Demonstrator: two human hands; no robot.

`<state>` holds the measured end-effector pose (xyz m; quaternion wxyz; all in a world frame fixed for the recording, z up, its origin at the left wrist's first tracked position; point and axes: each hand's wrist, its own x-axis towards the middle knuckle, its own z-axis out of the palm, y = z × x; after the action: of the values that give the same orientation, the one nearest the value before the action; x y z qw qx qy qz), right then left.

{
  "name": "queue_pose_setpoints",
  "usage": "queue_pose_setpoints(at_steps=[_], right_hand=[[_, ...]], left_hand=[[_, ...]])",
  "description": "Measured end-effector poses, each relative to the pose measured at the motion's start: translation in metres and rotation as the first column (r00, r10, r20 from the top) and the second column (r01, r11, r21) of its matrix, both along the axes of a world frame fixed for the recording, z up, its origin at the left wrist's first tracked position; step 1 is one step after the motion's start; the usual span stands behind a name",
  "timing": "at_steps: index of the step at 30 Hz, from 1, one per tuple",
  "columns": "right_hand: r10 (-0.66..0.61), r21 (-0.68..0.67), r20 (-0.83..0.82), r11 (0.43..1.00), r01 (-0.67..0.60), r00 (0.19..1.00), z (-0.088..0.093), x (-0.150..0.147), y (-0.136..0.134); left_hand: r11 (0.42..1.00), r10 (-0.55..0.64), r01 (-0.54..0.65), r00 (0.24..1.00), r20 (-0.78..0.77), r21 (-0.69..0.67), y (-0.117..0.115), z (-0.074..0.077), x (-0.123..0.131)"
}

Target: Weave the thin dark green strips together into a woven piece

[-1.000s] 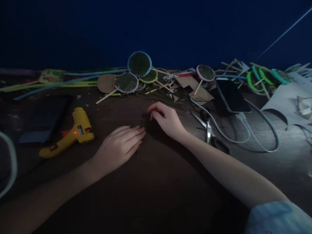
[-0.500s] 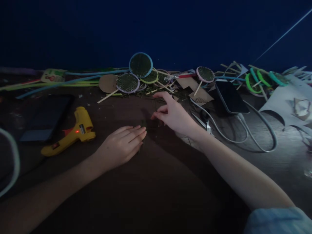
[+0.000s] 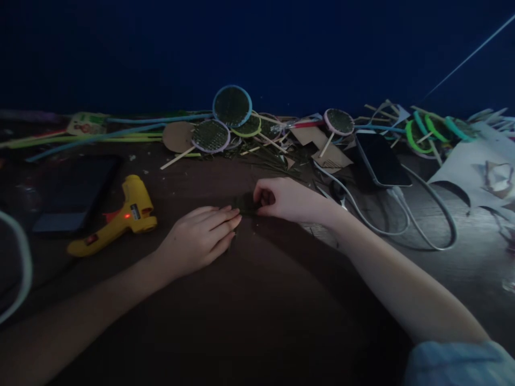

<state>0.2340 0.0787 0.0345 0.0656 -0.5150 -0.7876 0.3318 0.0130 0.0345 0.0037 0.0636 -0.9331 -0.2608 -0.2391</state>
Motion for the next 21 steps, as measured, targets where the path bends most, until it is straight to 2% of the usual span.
queue_pose_setpoints(at_steps=[11,21], right_hand=[[0.014,0.022,-0.021,1.0,-0.014,1.0,-0.0033,-0.0024,0.001],[0.033,0.019,-0.025,0.999,-0.032,0.999,-0.0032,-0.0016,0.0037]], left_hand=[[1.0,-0.001,0.001,1.0,0.023,0.026,0.0005,0.0,-0.0011],[1.0,0.008,-0.008,0.999,0.051,-0.007,0.0012,-0.0019,-0.0022]])
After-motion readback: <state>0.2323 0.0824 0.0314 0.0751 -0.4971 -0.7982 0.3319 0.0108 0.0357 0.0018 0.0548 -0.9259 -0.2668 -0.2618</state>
